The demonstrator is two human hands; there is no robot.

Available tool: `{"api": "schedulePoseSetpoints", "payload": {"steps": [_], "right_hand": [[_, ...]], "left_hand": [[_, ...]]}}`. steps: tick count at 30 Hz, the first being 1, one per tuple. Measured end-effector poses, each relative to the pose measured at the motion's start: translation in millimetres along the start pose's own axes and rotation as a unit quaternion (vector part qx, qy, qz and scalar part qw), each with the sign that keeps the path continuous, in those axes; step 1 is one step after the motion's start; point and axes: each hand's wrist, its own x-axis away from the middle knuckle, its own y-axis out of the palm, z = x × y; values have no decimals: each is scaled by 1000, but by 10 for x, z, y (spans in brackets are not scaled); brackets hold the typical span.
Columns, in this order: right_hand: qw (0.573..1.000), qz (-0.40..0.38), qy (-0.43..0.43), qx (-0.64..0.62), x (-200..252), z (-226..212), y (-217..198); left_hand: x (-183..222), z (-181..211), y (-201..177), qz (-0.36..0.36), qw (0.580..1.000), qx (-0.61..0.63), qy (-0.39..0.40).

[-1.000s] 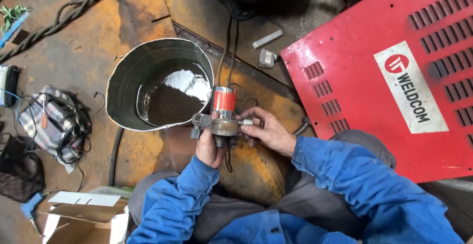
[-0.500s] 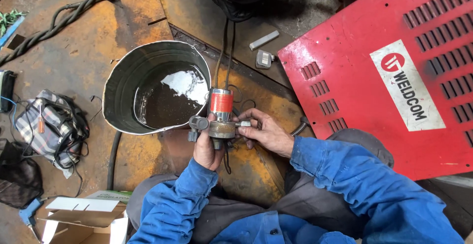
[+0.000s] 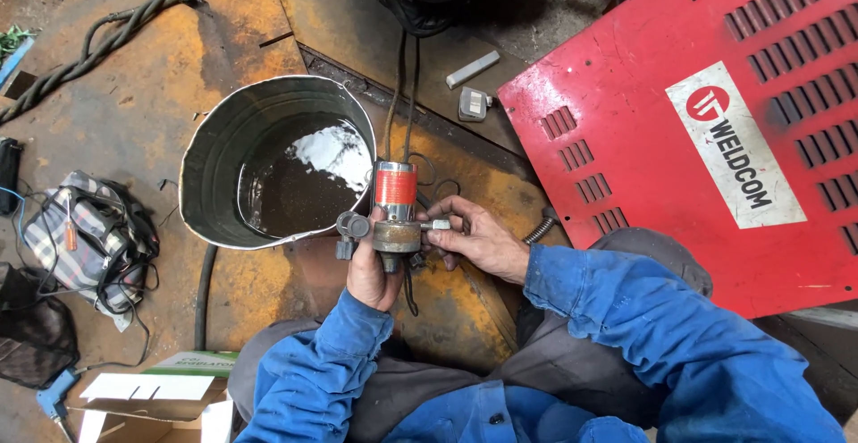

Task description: Inspecting and handling a CO2 regulator in a workshop environment.

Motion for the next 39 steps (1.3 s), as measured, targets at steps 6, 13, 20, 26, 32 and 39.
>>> {"api": "schedulePoseSetpoints", "payload": {"steps": [6,13,20,26,32,39], "right_hand": [[1000,2,3,-4,6,-2,3],[1000,1,5,-12,-6,10,-3],[1000,4,13,-2,9,-27,14],[1000,1,12,-7,15,-21,12],[1000,-1,11,-4,10,-6,13],[1000,-1,10,-10,-9,24,-2]], "left_hand": [[-15,-34,-70,15,1000,-1,-6],[-4,3,-16,1,1000,1,0],[8,-18,-62,8,1000,4,-7],[4,-10,-53,13,1000,2,-10],[25,0,-19,13,1000,1,-3],[12,-13,-65,6,1000,9,-6]]}}
